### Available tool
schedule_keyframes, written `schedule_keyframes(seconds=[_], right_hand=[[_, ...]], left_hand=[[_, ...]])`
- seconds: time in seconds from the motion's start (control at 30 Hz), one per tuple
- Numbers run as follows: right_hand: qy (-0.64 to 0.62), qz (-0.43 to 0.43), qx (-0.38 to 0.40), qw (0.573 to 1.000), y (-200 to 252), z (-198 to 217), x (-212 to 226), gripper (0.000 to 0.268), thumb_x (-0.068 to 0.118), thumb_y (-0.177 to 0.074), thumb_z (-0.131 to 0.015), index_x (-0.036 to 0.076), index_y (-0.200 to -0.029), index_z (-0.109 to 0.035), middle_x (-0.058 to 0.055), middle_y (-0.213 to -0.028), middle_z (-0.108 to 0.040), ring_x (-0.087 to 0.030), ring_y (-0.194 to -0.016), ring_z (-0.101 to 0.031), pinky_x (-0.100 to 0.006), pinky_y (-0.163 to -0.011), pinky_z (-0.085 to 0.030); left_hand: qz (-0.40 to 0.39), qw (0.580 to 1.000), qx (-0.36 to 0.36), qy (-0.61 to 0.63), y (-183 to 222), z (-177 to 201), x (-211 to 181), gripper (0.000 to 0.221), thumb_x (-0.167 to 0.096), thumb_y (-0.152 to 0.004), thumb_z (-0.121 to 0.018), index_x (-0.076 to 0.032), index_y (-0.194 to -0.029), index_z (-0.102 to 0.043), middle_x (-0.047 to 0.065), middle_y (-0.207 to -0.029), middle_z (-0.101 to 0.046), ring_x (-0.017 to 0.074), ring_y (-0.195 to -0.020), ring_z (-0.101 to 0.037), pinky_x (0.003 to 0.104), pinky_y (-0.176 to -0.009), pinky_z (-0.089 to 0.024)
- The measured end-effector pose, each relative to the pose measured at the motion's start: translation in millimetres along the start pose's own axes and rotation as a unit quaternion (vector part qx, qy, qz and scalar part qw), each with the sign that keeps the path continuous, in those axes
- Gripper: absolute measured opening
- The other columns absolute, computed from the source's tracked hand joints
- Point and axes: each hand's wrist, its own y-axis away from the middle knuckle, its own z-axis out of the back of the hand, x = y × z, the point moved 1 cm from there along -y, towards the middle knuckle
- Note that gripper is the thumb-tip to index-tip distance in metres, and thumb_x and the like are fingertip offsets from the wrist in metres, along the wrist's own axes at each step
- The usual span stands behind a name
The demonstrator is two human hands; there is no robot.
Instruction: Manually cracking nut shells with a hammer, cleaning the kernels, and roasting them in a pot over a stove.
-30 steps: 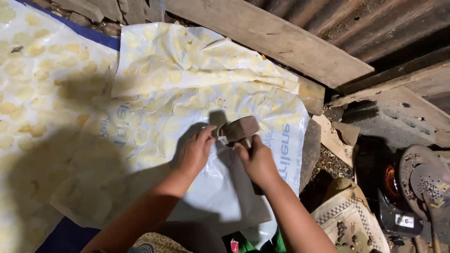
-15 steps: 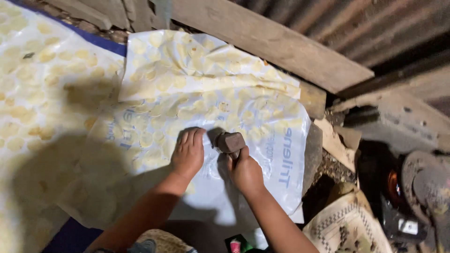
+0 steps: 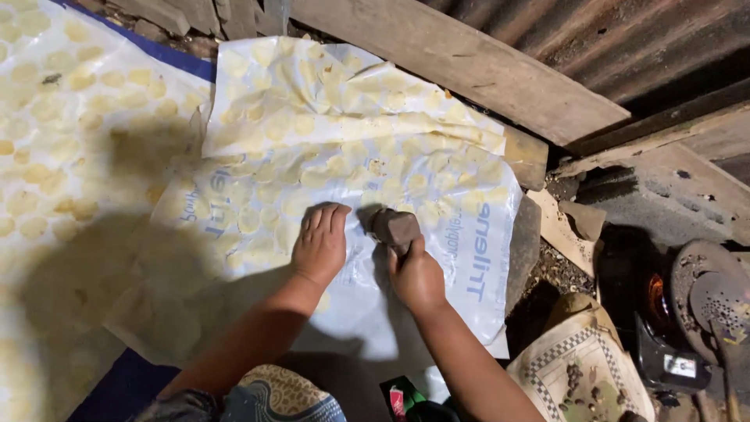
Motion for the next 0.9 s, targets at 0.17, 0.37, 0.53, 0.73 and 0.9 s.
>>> schedule_keyframes(seconds=[0.17,0.37,0.53,0.73,0.9], right_hand=[[-0.007,-0.022,0.061,0.998,-27,35,12,0.046,0.037,-0.093,-0.069,-0.001,-0.112,-0.052,-0.032,-0.082,-0.069,-0.053,-0.077,-0.066,-0.059,-0.066,-0.052],[-0.020,-0.011,0.001,1.000,-13,34,25,0.050,0.039,-0.094,-0.066,-0.003,-0.117,-0.051,-0.031,-0.080,-0.070,-0.052,-0.074,-0.067,-0.059,-0.066,-0.053],[0.017,-0.025,0.009,1.000,-26,0,13,0.051,0.038,-0.093,-0.064,-0.005,-0.118,-0.050,-0.031,-0.079,-0.070,-0.052,-0.072,-0.067,-0.059,-0.067,-0.053],[-0.027,-0.026,0.022,0.999,-1,32,-10,0.046,0.038,-0.093,-0.066,-0.001,-0.113,-0.053,-0.029,-0.081,-0.070,-0.051,-0.076,-0.066,-0.058,-0.067,-0.053],[-0.033,-0.103,-0.071,0.992,81,-3,-115,0.048,0.037,-0.088,-0.067,0.001,-0.117,-0.052,-0.027,-0.080,-0.072,-0.049,-0.074,-0.069,-0.056,-0.065,-0.055]], left_hand=[[0.002,1.000,0.019,0.011,0,-1,2,0.033,-0.007,-0.086,-0.057,-0.007,-0.119,-0.062,0.010,-0.117,-0.065,0.0297,-0.116,-0.060,0.043,-0.104,-0.044],[0.008,0.999,0.030,0.007,4,-1,1,0.032,-0.007,-0.088,-0.057,-0.006,-0.120,-0.061,0.011,-0.120,-0.065,0.0307,-0.117,-0.059,0.043,-0.104,-0.044],[-0.013,1.000,0.006,0.005,-2,-5,2,0.034,-0.007,-0.088,-0.056,-0.006,-0.121,-0.061,0.012,-0.122,-0.065,0.0311,-0.118,-0.059,0.043,-0.106,-0.043],[-0.031,0.999,0.002,0.019,-14,-7,13,0.032,-0.004,-0.088,-0.057,-0.005,-0.120,-0.062,0.013,-0.119,-0.066,0.0326,-0.120,-0.058,0.044,-0.108,-0.044],[0.015,0.999,0.048,-0.003,-9,-6,-6,0.035,0.000,-0.089,-0.058,-0.003,-0.124,-0.063,0.015,-0.122,-0.067,0.0347,-0.119,-0.059,0.044,-0.108,-0.046]])
